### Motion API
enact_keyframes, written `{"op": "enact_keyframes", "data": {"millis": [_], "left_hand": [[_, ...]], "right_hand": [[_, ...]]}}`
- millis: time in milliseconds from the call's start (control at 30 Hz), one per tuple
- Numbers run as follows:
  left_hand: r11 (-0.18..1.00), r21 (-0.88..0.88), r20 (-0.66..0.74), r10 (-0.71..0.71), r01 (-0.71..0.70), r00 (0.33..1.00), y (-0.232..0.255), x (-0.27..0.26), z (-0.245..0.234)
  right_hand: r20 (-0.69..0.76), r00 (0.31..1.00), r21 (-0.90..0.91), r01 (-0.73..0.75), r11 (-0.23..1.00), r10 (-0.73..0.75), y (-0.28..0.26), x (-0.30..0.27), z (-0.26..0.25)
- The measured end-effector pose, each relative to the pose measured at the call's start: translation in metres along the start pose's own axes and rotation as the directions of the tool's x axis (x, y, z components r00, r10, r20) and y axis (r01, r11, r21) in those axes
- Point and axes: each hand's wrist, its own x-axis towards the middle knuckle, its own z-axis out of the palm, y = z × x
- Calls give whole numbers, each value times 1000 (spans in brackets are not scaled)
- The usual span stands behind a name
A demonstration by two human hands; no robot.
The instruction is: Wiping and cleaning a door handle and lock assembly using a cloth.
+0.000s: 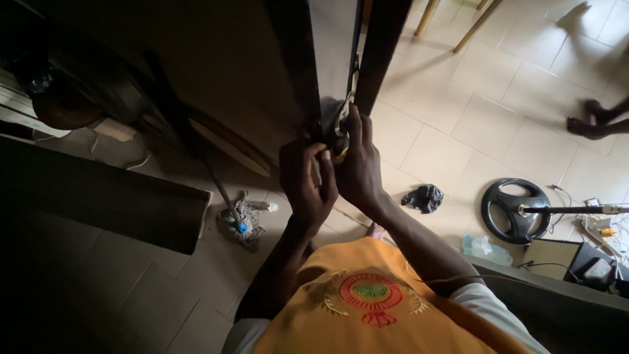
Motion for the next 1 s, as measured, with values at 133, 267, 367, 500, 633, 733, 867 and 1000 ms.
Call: {"op": "enact_keyframes", "data": {"millis": [133,267,367,500,633,733,867,1000], "left_hand": [[997,-30,-46,75,-76,996,1,3,2],[997,-10,-37,79,-79,996,-6,-4,8],[999,-29,-40,39,-40,998,-13,-13,15],[998,-6,-36,59,-59,998,-18,-14,16],[999,12,-13,42,-42,999,-21,-19,19],[998,-25,-38,50,-50,998,-19,-16,18],[998,-23,-34,54,-55,998,-21,-18,20],[1000,18,-14,9,-9,1000,-24,-22,24]], "right_hand": [[25,998,-6,-58,998,59,8,-5,3],[8,1000,-3,5,1000,-5,13,-9,6],[22,999,-26,-34,999,34,16,-11,8],[33,999,-11,-35,999,35,24,-14,14],[35,998,-20,-58,998,59,27,-17,15],[24,999,-9,-41,999,41,24,-17,14],[31,998,9,-50,999,49,25,-18,15],[41,996,-15,-80,997,81,25,-19,17]]}}
